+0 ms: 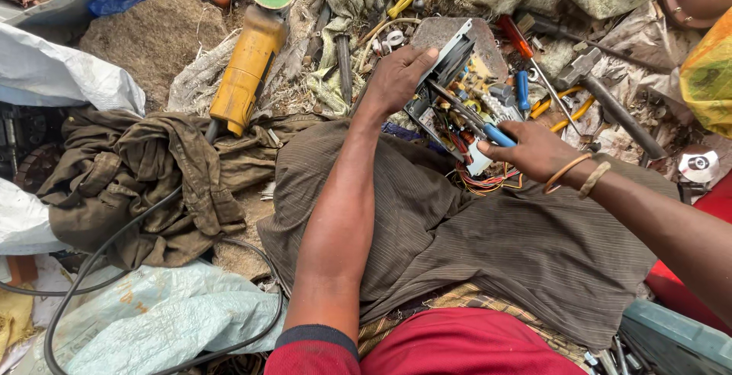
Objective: The person disassembles a power supply unit using pliers and a hammer. They remove the metal casing, cut and pull wires, and separate internal components on the ground.
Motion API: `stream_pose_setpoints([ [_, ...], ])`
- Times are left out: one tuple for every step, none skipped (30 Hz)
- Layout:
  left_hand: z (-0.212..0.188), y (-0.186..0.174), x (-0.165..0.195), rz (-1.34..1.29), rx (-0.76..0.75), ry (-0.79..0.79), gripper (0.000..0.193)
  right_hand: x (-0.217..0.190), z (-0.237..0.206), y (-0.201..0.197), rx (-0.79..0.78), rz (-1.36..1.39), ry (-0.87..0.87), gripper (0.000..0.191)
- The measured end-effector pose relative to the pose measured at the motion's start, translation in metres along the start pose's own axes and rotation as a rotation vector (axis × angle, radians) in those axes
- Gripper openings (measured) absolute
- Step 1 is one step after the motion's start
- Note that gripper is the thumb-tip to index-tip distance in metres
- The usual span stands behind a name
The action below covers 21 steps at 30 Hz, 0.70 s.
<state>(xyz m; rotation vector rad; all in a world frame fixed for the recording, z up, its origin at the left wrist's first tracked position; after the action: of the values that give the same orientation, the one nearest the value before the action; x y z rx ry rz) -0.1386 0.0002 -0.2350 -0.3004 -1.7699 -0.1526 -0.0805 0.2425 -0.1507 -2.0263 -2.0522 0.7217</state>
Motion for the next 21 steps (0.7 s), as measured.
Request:
stream_pose_setpoints([
  [0.001,0.000,0.003,0.008,0.009,0.068,0.064,-0.001,0.000,0.002,0.025,-0.019,-0.007,0.063],
  [0.001,0.000,0.005,0.016,0.022,0.132,0.064,-0.002,-0.001,0.004,0.032,-0.034,-0.005,0.063],
  [0.002,0.001,0.000,0.043,0.021,0.068,0.063,-0.002,-0.001,0.008,0.037,-0.047,-0.003,0.064],
  [0.004,0.002,-0.006,0.071,0.018,0.006,0.063,-0.002,-0.001,0.010,0.044,-0.060,0.000,0.064],
  [0.004,0.003,-0.011,0.099,0.013,-0.057,0.063,-0.002,0.000,0.013,0.054,-0.048,0.020,0.063],
  [0.004,0.003,-0.012,0.094,0.016,-0.065,0.064,-0.001,0.001,0.015,0.068,-0.033,0.045,0.062],
  [0.005,0.003,-0.013,0.090,0.020,-0.069,0.065,0.000,0.001,0.015,0.086,-0.019,0.071,0.060],
  [0.004,0.002,-0.013,0.086,0.024,-0.074,0.066,0.001,0.001,0.016,0.083,-0.023,0.077,0.061],
  [0.004,0.002,-0.012,0.077,0.025,-0.062,0.066,0.001,0.002,0.016,0.079,-0.028,0.081,0.061],
  [0.003,0.001,-0.011,0.066,0.029,-0.053,0.067,0.001,0.002,0.016,0.070,-0.035,0.085,0.061],
  [0.003,0.000,-0.009,0.055,0.035,-0.047,0.068,0.000,0.001,0.016,0.057,0.000,0.067,0.061],
  [0.002,0.000,-0.008,0.059,0.035,-0.041,0.068,0.000,-0.001,0.014,0.046,0.035,0.048,0.061],
  [0.002,0.000,-0.005,0.064,0.033,-0.033,0.069,-0.001,-0.005,0.012,0.037,0.072,0.031,0.060],
  [0.002,0.000,-0.003,0.065,0.028,-0.024,0.069,-0.002,-0.008,0.010,0.033,0.065,0.037,0.061],
  [0.001,0.001,-0.001,0.073,0.021,-0.024,0.069,-0.004,-0.013,0.009,0.030,0.058,0.043,0.061],
  [0.002,0.001,0.000,0.083,0.015,-0.021,0.069,-0.006,-0.017,0.006,0.032,0.052,0.047,0.062],
  [0.002,0.001,0.002,0.094,0.011,-0.018,0.069,-0.009,-0.023,0.000,0.086,-0.034,0.061,0.061],
  [0.001,0.000,0.003,0.099,0.015,-0.022,0.069,-0.013,-0.029,-0.005,0.133,-0.121,0.072,0.062],
  [0.001,0.000,0.003,0.103,0.019,-0.031,0.069,-0.016,-0.035,-0.009,0.177,-0.207,0.082,0.063],
  [0.001,-0.001,0.003,0.105,0.020,-0.041,0.069,-0.020,-0.043,-0.012,0.210,-0.302,0.087,0.068],
  [0.000,-0.001,0.002,0.102,0.022,-0.052,0.069,-0.022,-0.051,-0.016,0.245,-0.399,0.090,0.073],
])
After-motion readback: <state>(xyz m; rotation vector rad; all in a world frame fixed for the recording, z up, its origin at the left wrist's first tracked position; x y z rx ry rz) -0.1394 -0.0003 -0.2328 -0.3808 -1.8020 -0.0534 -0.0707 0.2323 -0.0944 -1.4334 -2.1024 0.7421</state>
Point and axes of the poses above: each hand's wrist, its own z-axis towards the middle knuckle, its own y-axis out of the palm, x = y × z, the point moved 7 cm from there along z, towards the middle knuckle, and after that the axes turned 11 degrees about -x, right-handed, at the moved point
